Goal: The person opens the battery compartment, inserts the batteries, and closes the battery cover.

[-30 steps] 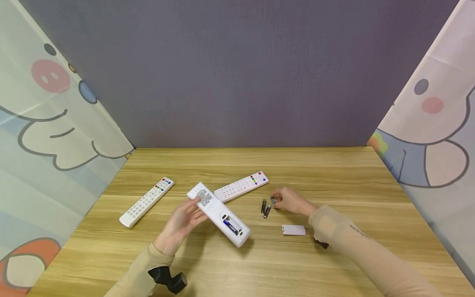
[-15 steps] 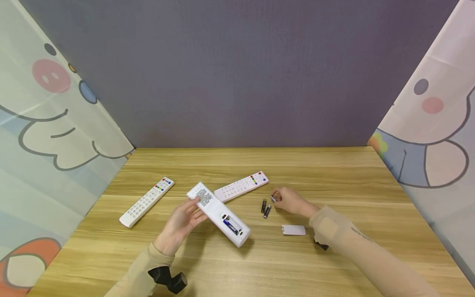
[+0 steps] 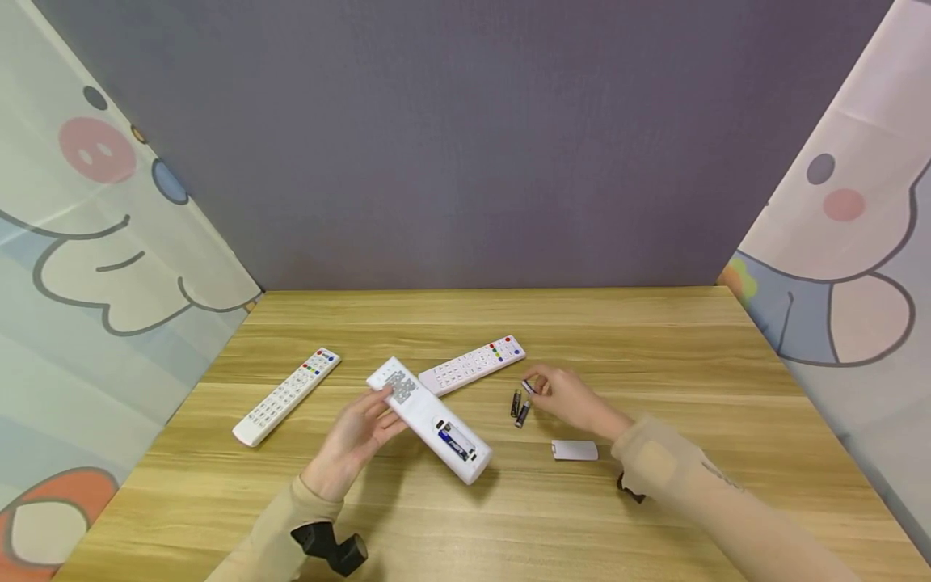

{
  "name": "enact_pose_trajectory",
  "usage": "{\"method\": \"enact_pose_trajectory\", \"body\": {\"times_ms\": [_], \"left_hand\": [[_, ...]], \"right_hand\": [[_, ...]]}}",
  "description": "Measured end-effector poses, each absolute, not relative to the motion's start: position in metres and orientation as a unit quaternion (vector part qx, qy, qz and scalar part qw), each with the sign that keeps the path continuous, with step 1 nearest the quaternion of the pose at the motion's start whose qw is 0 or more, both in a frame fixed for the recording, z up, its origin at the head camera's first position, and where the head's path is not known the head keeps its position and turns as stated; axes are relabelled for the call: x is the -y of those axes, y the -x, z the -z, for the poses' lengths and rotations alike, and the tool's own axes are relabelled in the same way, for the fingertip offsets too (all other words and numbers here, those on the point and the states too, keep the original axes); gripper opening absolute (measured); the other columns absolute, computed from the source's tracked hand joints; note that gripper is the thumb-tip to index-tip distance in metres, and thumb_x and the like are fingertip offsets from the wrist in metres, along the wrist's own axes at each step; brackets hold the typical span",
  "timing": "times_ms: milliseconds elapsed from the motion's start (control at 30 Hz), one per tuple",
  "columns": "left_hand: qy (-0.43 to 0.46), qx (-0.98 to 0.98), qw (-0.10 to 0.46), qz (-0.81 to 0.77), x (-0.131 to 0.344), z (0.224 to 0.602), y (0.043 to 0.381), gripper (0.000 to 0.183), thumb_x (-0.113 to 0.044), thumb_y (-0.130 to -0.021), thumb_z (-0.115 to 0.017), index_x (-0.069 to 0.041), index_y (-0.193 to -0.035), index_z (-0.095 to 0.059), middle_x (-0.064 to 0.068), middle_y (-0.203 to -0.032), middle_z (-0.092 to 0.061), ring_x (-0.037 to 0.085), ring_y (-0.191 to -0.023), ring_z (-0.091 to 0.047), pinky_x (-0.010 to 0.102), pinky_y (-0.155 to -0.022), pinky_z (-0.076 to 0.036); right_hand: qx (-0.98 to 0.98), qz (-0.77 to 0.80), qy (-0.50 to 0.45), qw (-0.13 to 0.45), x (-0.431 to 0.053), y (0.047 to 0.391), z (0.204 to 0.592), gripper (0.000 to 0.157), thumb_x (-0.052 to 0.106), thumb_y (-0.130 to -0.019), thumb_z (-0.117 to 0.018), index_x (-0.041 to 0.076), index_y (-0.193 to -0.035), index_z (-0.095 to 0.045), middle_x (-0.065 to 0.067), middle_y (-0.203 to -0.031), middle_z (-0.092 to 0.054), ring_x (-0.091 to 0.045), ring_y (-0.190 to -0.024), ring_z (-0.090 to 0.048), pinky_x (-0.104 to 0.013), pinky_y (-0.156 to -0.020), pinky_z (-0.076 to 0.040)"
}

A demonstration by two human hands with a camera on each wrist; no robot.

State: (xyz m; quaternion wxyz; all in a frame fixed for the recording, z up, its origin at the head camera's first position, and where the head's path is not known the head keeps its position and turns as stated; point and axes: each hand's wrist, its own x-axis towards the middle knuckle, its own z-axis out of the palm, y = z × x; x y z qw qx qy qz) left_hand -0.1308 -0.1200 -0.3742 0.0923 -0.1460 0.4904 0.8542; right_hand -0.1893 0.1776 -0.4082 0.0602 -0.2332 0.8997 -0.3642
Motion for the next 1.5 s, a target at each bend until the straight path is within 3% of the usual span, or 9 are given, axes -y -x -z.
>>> {"method": "enact_pose_trajectory", "body": {"times_ms": [200, 433, 733, 1000, 1267, 1500], "left_hand": [[0.145, -0.492, 0.093, -0.854, 0.119, 0.374, 0.131, 0.031, -0.007, -0.094, -0.044, 0.003, -0.123, -0.037, 0.005, -0.098, -0.059, 0.019, -0.085, -0.061, 0.034, -0.08, -0.054], [0.143, -0.493, 0.095, -0.853, 0.118, 0.373, 0.13, 0.028, -0.006, -0.095, -0.042, 0.003, -0.121, -0.037, 0.005, -0.097, -0.059, 0.019, -0.085, -0.061, 0.034, -0.081, -0.054], [0.148, -0.495, 0.094, -0.851, 0.116, 0.372, 0.131, 0.03, -0.007, -0.093, -0.046, 0.003, -0.121, -0.038, 0.007, -0.1, -0.058, 0.02, -0.086, -0.061, 0.036, -0.082, -0.053], [0.146, -0.489, 0.095, -0.855, 0.114, 0.372, 0.131, 0.028, -0.007, -0.094, -0.045, 0.002, -0.119, -0.039, 0.006, -0.099, -0.058, 0.02, -0.086, -0.061, 0.036, -0.082, -0.053], [0.144, -0.488, 0.097, -0.855, 0.113, 0.37, 0.131, 0.032, -0.009, -0.093, -0.047, 0.003, -0.122, -0.038, 0.007, -0.103, -0.057, 0.021, -0.089, -0.06, 0.041, -0.09, -0.05], [0.143, -0.483, 0.096, -0.858, 0.112, 0.37, 0.132, 0.029, -0.007, -0.094, -0.045, 0.002, -0.12, -0.039, 0.005, -0.098, -0.058, 0.02, -0.086, -0.061, 0.037, -0.084, -0.053]], "right_hand": [[-0.894, 0.377, 0.235, 0.054, -0.173, 0.179, 0.402, 0.034, 0.001, -0.081, -0.06, -0.005, -0.114, -0.055, -0.008, -0.085, -0.062, -0.007, -0.062, -0.053, -0.02, -0.049, -0.048], [-0.883, 0.392, 0.258, 0.008, -0.166, 0.168, 0.397, 0.03, -0.003, -0.079, -0.063, -0.004, -0.109, -0.058, -0.008, -0.081, -0.063, -0.009, -0.059, -0.055, -0.019, -0.05, -0.049], [-0.874, 0.4, 0.276, -0.022, -0.155, 0.151, 0.387, 0.029, -0.002, -0.079, -0.064, -0.004, -0.108, -0.06, -0.007, -0.081, -0.063, -0.007, -0.065, -0.058, -0.02, -0.058, -0.053], [-0.865, 0.406, 0.292, -0.043, -0.147, 0.135, 0.384, 0.027, -0.003, -0.079, -0.064, -0.004, -0.106, -0.063, -0.012, -0.096, -0.065, -0.005, -0.071, -0.057, -0.02, -0.063, -0.053], [-0.839, 0.424, 0.327, -0.099, -0.14, 0.131, 0.397, 0.025, -0.003, -0.077, -0.066, -0.001, -0.102, -0.066, -0.003, -0.088, -0.063, -0.006, -0.073, -0.057, -0.019, -0.065, -0.054], [-0.847, 0.412, 0.315, -0.116, -0.131, 0.121, 0.39, 0.021, -0.004, -0.074, -0.068, 0.0, -0.095, -0.068, -0.004, -0.085, -0.064, -0.005, -0.073, -0.058, -0.02, -0.063, -0.054]]}}
